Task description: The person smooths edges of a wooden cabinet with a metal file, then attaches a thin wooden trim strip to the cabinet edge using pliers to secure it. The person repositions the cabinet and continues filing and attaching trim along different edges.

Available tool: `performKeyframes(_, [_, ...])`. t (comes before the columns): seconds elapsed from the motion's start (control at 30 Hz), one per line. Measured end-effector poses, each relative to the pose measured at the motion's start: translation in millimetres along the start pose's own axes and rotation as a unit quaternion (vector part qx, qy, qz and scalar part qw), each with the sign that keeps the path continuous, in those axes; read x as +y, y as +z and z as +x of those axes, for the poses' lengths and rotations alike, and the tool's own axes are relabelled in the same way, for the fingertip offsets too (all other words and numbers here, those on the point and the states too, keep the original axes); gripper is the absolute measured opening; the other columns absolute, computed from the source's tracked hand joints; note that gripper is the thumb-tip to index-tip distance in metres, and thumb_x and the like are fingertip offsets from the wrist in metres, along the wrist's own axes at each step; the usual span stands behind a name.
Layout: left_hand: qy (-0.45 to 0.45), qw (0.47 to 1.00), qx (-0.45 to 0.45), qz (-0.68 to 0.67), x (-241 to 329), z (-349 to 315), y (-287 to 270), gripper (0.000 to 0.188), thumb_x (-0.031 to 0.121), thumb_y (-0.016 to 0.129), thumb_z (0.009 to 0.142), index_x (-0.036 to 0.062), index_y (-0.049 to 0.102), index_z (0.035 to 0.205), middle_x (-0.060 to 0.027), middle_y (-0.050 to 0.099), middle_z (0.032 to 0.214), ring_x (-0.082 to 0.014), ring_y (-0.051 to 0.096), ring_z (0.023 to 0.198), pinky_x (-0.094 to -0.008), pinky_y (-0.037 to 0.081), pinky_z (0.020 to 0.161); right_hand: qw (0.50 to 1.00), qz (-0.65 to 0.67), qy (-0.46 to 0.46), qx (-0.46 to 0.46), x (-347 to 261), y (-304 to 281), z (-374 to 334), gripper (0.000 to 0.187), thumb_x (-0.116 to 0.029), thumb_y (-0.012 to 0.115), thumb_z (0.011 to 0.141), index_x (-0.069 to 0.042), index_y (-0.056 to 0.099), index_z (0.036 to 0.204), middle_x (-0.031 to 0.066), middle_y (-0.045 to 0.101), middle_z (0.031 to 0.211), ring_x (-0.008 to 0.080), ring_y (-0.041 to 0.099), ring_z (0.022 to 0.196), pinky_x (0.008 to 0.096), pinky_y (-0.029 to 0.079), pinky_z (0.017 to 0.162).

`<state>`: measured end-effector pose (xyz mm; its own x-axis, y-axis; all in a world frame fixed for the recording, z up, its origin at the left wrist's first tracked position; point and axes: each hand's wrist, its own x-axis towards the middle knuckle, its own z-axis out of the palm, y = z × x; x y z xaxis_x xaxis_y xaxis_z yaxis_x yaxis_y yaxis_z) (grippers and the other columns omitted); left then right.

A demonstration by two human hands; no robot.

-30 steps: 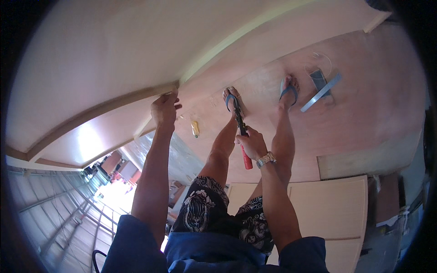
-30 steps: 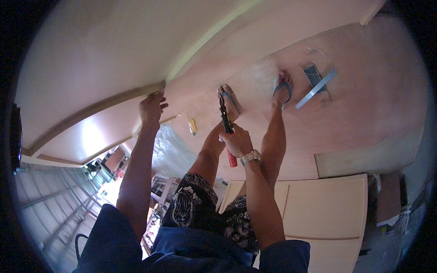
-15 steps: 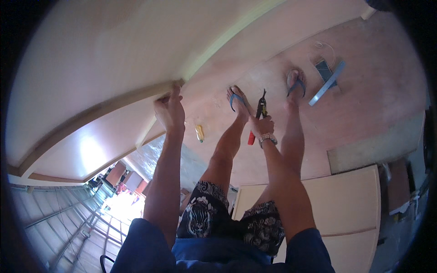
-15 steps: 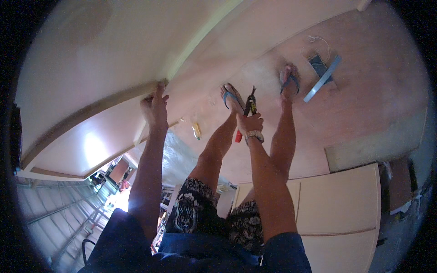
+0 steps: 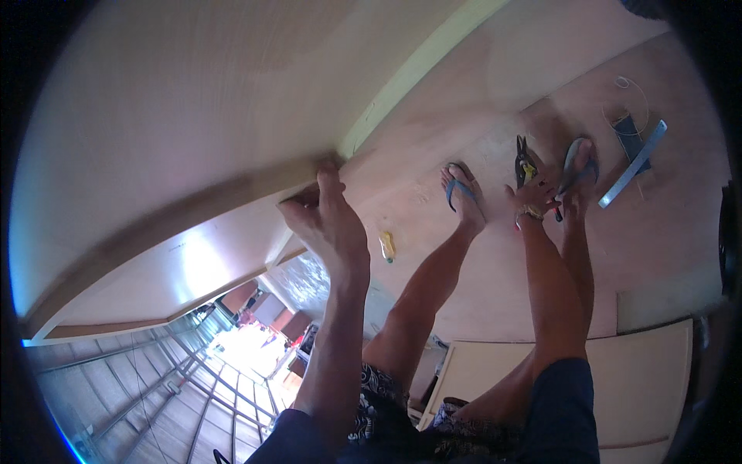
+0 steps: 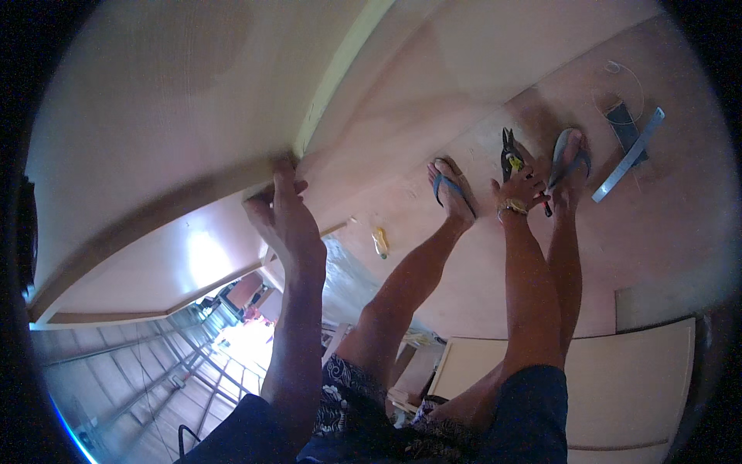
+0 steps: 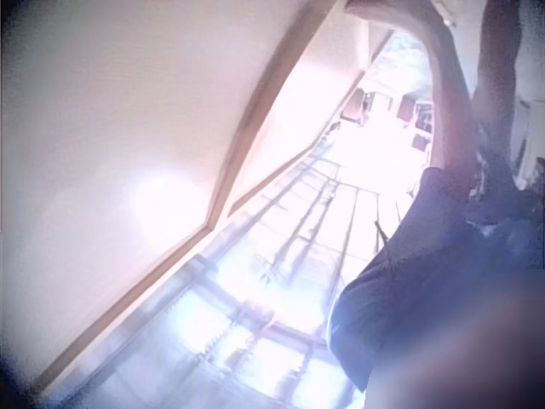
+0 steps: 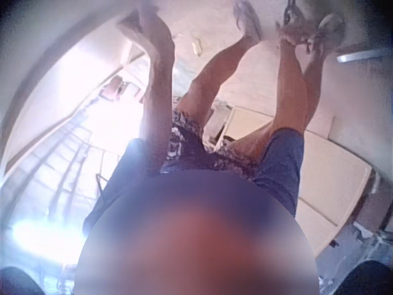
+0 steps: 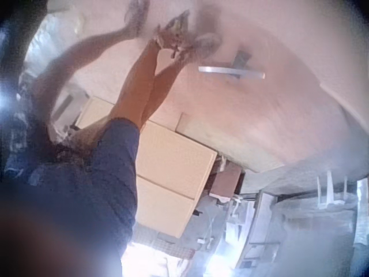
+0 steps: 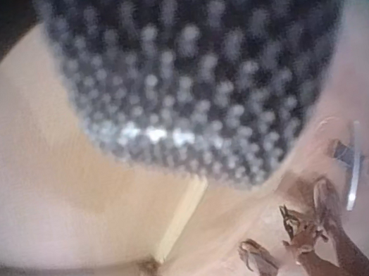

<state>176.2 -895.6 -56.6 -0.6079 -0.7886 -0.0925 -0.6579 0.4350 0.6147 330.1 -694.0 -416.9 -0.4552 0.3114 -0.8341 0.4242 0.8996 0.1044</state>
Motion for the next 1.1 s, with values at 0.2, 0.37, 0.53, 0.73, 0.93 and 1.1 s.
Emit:
performKeyframes(0.2, [0.019,0.960,-0.190,0.207,25.4,1.7,-64.5,0.030,0.016,0.080,0.098,-0.0006,0.068,0.120,-0.0118,0.068,0.104,-0.0202,0.067,0.098,-0.0371,0.055,0.086,0.997,0.060,0.024,-0.033,-25.2,-16.7,-12.2,0.124,-0.068,0.083,0.083,-0.007,0.019,0.170,0.0340,0.036,0.164,0.0569,0.039,0.149,0.0707,0.034,0.120])
performKeyframes(0.37, [0.520,0.716,-0.262,0.385,85.5,7.1,-108.5,0.021,0.007,0.081,0.089,0.0065,0.080,0.110,-0.0082,0.072,0.114,-0.0262,0.068,0.106,-0.0395,0.054,0.084,0.713,0.648,-0.208,-0.171,-95.8,-99.4,-135.8,0.048,-0.032,0.075,0.103,-0.005,0.060,0.140,0.0133,0.076,0.116,0.0263,0.075,0.105,0.0384,0.060,0.091])
performKeyframes(0.53, [0.617,0.506,-0.321,0.511,103.5,62.8,-78.3,0.024,0.008,0.077,0.086,0.0018,0.076,0.108,-0.0094,0.068,0.111,-0.0268,0.067,0.110,-0.0434,0.056,0.091,0.439,0.812,-0.285,-0.257,-169.4,-169.3,-249.5,0.082,-0.026,0.082,0.100,-0.006,0.029,0.158,0.0255,0.055,0.142,0.0287,0.071,0.114,0.0433,0.060,0.101])
performKeyframes(0.73, [0.604,0.501,-0.414,0.461,90.9,87.9,-60.6,0.017,0.006,0.070,0.085,-0.0016,0.074,0.100,-0.0128,0.069,0.104,-0.0290,0.069,0.103,-0.0429,0.060,0.089,0.525,0.788,-0.276,-0.166,-207.3,-164.3,-247.7,0.039,-0.030,0.075,0.106,-0.005,0.050,0.124,0.0093,0.068,0.107,0.0144,0.067,0.103,0.0389,0.060,0.093])
performKeyframes(0.93, [0.614,0.505,-0.414,0.443,84.9,82.3,-49.6,0.017,0.004,0.069,0.078,-0.0018,0.073,0.094,-0.0140,0.069,0.099,-0.0299,0.071,0.099,-0.0433,0.061,0.087,0.511,0.810,-0.271,-0.100,-207.9,-172.2,-246.7,0.035,-0.033,0.078,0.103,-0.002,0.063,0.113,0.0098,0.077,0.089,0.0192,0.078,0.087,0.0378,0.063,0.083])
performKeyframes(1.1, [0.623,0.479,-0.409,0.464,80.1,78.6,-44.1,0.014,0.005,0.069,0.078,0.0000,0.072,0.091,-0.0138,0.067,0.099,-0.0302,0.070,0.098,-0.0432,0.060,0.086,0.542,0.782,-0.305,-0.036,-201.5,-180.0,-242.8,0.033,-0.031,0.078,0.103,-0.003,0.065,0.112,0.0110,0.078,0.089,0.0202,0.079,0.082,0.0357,0.065,0.078])
